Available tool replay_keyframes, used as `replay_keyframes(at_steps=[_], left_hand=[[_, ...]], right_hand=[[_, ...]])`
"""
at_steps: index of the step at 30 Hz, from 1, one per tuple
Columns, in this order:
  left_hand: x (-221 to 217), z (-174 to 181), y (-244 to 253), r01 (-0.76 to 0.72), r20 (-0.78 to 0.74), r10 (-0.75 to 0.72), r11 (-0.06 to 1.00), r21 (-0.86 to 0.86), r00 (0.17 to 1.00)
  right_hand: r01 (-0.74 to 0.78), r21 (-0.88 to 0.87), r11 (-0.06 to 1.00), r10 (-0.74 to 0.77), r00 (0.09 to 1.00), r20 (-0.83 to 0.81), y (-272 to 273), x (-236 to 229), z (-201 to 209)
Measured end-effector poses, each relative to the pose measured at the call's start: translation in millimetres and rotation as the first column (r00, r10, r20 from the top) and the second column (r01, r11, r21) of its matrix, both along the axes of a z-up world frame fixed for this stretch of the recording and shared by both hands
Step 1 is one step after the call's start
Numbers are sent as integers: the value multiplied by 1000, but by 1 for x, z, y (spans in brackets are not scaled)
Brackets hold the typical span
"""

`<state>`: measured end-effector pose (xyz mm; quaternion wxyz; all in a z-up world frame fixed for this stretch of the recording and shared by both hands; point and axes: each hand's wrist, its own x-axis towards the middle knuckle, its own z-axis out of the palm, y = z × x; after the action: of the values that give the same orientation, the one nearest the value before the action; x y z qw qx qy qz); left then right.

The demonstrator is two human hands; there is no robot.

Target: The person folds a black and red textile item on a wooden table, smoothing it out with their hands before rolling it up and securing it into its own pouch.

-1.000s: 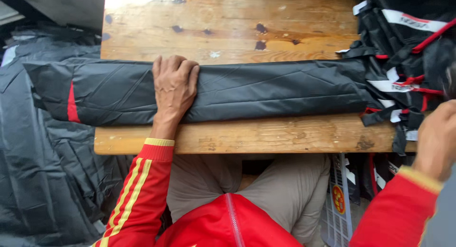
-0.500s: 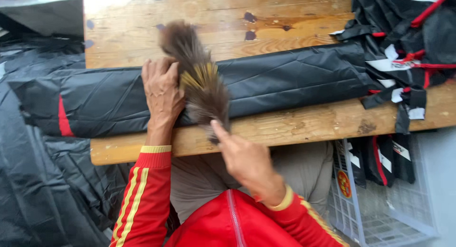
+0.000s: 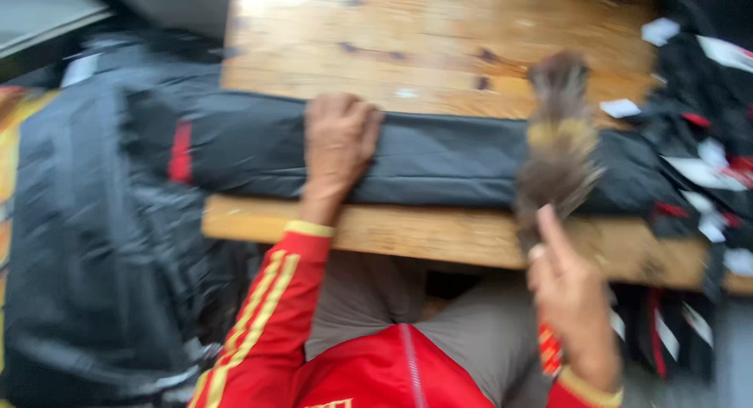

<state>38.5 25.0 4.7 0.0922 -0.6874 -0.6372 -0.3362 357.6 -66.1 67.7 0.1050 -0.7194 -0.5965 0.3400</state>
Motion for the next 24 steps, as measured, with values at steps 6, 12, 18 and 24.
replay_keyframes(at_steps=[6, 12, 18, 24], left_hand=[[-3, -12, 3, 41, -9, -41, 998, 45, 999], [-3, -8, 4, 70, 38, -71, 997, 19, 997], [1, 1, 2, 133, 69, -133, 991, 11, 989], [-1, -5, 2, 142, -21, -143, 989, -52, 990]], right_hand=[[-381, -215, 899, 363, 924, -120, -25, -59, -3], [100, 53, 994, -104, 992, 75, -6, 16, -8], [35, 113, 993, -4, 966, -260, -30, -45, -6], [-343, -92, 935, 249, 819, -517, -33, -59, -5]])
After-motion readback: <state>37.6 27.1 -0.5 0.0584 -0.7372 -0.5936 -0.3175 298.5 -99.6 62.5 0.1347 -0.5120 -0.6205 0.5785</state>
